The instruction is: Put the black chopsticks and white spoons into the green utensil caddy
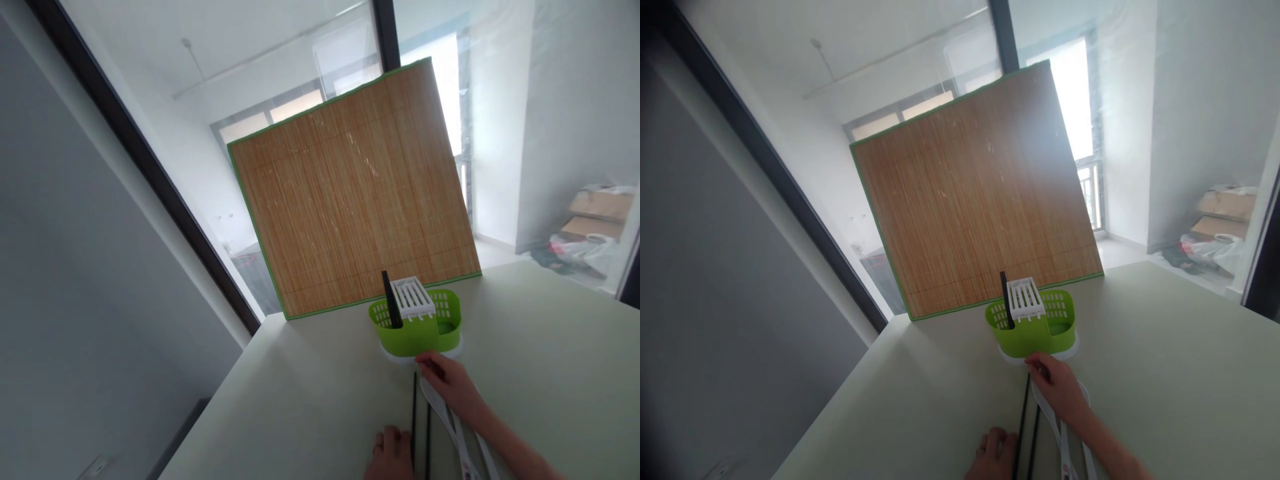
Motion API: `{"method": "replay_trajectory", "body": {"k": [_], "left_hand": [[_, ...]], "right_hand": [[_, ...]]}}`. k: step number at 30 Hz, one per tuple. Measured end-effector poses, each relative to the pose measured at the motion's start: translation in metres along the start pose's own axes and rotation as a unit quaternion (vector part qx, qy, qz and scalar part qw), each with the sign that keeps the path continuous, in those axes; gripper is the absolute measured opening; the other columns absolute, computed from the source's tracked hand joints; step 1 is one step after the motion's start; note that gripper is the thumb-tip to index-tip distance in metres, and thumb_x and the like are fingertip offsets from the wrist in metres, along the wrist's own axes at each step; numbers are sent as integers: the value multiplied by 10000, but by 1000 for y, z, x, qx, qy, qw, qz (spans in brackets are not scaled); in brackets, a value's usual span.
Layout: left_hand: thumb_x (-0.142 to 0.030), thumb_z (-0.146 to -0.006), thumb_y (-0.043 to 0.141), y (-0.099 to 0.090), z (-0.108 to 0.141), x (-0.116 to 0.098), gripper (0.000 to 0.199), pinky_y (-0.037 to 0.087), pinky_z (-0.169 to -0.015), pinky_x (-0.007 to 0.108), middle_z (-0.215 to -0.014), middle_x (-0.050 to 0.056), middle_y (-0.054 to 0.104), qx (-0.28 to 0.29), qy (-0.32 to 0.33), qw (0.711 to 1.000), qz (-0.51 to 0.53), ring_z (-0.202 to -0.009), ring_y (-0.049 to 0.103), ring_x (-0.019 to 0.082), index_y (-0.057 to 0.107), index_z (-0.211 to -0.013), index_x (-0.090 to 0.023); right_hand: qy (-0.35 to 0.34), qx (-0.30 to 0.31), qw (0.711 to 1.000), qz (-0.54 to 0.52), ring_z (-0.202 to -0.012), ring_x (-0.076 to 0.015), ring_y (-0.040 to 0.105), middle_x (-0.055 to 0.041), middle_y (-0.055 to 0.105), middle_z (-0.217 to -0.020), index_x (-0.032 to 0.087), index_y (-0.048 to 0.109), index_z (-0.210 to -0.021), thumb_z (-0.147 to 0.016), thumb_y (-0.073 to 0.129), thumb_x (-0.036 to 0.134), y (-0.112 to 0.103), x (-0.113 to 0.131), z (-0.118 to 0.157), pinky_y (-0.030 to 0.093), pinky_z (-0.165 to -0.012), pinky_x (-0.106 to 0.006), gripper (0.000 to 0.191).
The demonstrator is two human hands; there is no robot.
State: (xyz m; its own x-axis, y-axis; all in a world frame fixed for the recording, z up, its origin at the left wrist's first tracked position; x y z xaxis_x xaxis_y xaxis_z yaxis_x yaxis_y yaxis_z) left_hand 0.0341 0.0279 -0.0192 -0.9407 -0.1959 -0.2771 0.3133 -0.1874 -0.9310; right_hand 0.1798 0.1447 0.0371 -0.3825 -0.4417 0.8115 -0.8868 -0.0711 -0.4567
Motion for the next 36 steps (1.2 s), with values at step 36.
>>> {"method": "replay_trajectory", "body": {"k": [36], "left_hand": [[-436, -748, 554, -29, -26, 2, 302, 484, -500, 197, -732, 47, 641, -193, 133, 831, 504, -607, 565, 124, 660, -856, -175]], "right_hand": [[-102, 113, 988, -1, -732, -153, 574, -28, 623, -808, 210, 546, -861, -906, 410, 319, 37, 68, 34, 424, -663, -247, 181]]}}
Point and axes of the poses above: each hand's wrist, its own z-axis away from the middle knuckle, its own y-axis out of the palm, x = y × z, the point moved 9 cm from there along -z, towards the middle knuckle
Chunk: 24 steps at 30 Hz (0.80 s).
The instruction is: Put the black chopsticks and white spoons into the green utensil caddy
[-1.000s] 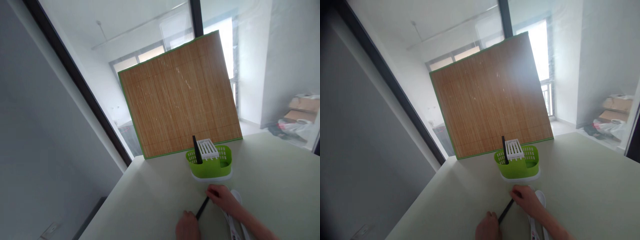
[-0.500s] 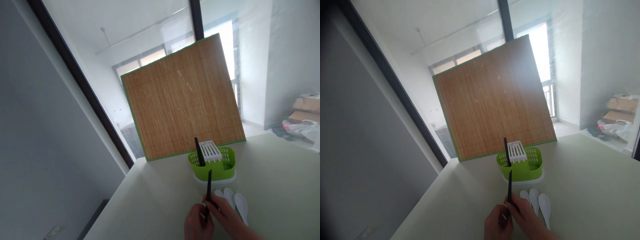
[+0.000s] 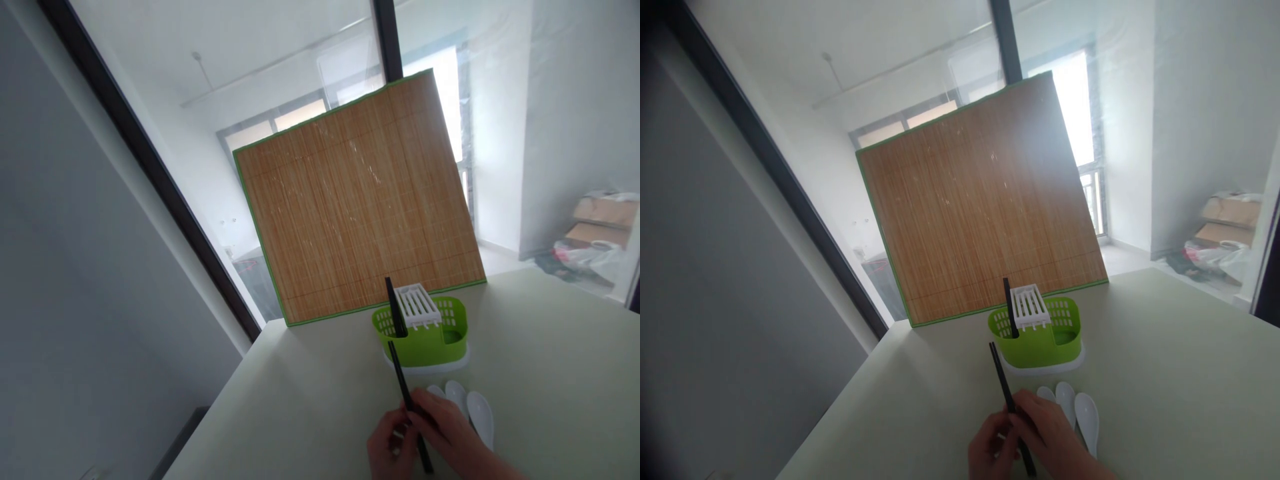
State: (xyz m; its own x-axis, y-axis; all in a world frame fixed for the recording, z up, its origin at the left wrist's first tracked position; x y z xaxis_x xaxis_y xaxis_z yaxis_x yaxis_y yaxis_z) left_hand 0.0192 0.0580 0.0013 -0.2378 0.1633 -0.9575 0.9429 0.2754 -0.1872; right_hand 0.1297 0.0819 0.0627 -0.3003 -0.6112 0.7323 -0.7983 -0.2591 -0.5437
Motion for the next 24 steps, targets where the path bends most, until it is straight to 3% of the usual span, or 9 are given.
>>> {"method": "replay_trajectory", "body": {"k": [11, 15, 21, 24], "left_hand": [[-532, -732, 564, -5, 3, 6, 401, 477, -498, 200, -696, 48, 652, -18, -17, 1000, 6, -559, 566, 120, 674, -862, -169], [-462, -736, 589, -11, 2, 1, 325, 471, -504, 196, -703, 45, 651, -30, 18, 999, -4, -579, 567, 120, 682, -873, -183], [-344, -718, 618, -21, 3, -25, 169, 471, -509, 209, -660, 44, 618, -41, 118, 990, -65, -619, 558, 139, 704, -776, -211], [-334, -714, 624, -23, 3, -27, 142, 480, -531, 215, -642, 41, 626, -22, 111, 990, -82, -627, 563, 144, 702, -730, -216]], "right_hand": [[27, 19, 993, -112, -699, -136, 530, -6, 579, -760, 203, 600, -827, -883, 468, 369, 3, -1, -2, 411, -624, -234, 219], [27, 40, 989, -139, -637, -123, 506, 7, 545, -702, 192, 610, -821, -873, 473, 423, 5, -2, -2, 400, -565, -222, 273], [-22, 50, 995, -84, -748, -159, 552, -40, 619, -780, 206, 655, -798, -872, 454, 440, -2, 15, -3, 437, -686, -250, 317], [-23, 60, 994, -85, -717, -152, 558, -39, 627, -760, 209, 672, -828, -871, 451, 446, 1, 17, -3, 445, -675, -245, 327]]}}
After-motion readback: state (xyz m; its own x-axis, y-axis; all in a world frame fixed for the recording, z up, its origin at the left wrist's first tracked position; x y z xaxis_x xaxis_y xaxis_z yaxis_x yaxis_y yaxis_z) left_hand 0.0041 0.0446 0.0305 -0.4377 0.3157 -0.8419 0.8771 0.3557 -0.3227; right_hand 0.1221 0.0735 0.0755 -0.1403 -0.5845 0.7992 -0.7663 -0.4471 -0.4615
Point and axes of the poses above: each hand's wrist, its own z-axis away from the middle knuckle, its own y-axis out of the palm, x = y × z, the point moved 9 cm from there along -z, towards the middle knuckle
